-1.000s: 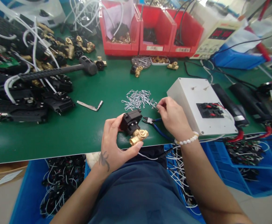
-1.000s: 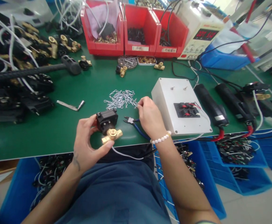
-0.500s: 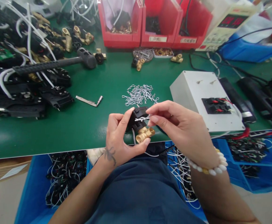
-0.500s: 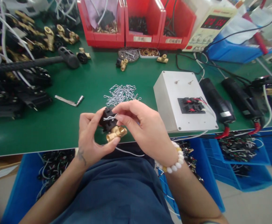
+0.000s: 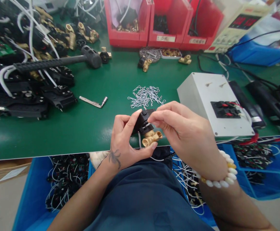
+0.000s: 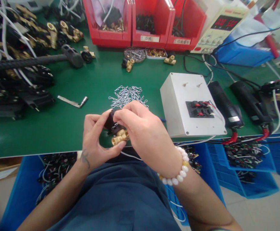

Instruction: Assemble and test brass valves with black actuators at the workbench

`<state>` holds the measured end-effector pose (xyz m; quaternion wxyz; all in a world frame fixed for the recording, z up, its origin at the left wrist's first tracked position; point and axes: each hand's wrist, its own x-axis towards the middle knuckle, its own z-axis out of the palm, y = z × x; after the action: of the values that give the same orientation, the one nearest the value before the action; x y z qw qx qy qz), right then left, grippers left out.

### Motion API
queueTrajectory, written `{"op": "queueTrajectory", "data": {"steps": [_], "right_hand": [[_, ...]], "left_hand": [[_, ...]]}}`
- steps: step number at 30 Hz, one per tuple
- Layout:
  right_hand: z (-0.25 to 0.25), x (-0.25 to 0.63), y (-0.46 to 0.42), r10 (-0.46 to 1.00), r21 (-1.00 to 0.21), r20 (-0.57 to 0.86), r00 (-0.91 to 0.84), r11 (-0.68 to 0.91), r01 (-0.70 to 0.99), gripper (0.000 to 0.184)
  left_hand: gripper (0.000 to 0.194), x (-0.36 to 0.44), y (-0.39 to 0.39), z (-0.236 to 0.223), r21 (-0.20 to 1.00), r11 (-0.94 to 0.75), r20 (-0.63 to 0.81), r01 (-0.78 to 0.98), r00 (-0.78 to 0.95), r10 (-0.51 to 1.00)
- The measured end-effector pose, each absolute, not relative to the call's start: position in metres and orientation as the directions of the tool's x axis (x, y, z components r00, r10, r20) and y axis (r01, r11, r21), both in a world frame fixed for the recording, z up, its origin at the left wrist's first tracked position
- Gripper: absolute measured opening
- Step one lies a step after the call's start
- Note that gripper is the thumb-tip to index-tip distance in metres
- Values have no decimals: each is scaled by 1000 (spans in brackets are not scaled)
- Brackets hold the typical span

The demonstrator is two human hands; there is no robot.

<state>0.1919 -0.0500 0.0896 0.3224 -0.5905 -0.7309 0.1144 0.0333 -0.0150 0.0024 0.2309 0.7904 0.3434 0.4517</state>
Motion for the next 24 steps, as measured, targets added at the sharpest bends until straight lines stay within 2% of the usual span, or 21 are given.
{"op": "queueTrajectory", "data": {"steps": [9,12,13,15,17,19,21,24], "right_hand": [[87,191,-44,909,-521,371,-189,372,768,19],[85,197,-44,901,-531,390,-191,389,752,13],[83,201,-45,902,-531,400,-165,374,760,16],[76,214,-50,909,-502,410,-73,291,814,36],[64,228,-59,926,-387,379,-5,164,907,50],[47,240,-71,959,-184,282,-22,77,980,56],[32,244,-82,980,-10,182,-76,79,997,59],[19,240,-93,982,117,147,-120,103,988,55]], "left_hand": [[72,33,-16,4,681,-644,535,349,365,762],[72,32,-16,3,679,-644,534,352,365,763],[73,32,-16,3,681,-642,532,352,365,764],[75,32,-16,3,691,-632,523,352,360,772],[74,32,-16,3,702,-620,512,350,357,781],[74,32,-15,3,711,-614,505,343,358,785],[74,32,-15,4,712,-614,504,341,361,785],[73,32,-14,4,705,-622,510,341,365,779]]}}
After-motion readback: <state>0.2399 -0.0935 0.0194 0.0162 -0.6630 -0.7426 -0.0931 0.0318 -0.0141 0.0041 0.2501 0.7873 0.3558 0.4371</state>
